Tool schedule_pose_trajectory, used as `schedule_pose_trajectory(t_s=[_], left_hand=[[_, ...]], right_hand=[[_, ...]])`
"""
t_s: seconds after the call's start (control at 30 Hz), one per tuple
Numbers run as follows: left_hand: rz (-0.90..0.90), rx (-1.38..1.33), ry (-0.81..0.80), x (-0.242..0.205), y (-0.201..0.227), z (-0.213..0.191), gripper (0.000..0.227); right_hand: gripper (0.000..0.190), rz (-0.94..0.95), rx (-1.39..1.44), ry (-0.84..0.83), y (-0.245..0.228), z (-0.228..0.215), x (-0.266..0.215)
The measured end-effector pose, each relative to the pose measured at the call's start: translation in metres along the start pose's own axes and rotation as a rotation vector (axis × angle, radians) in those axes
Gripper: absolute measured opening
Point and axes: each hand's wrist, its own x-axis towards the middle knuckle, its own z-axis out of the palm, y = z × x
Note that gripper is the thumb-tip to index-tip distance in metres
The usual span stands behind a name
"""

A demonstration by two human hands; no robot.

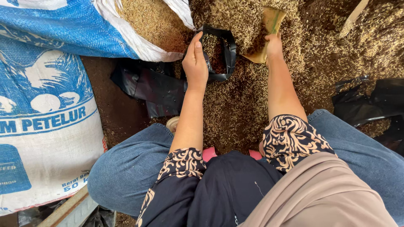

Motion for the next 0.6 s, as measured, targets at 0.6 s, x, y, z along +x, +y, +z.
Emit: schedule_pose_trajectory(t_s=[0.6], left_hand=[[-0.192, 0.020, -0.003, 0.003, 0.005, 0.002, 0.038]], right_hand=[[0.035, -0.101, -0.138, -0.061, -0.113, -0.065, -0.131]])
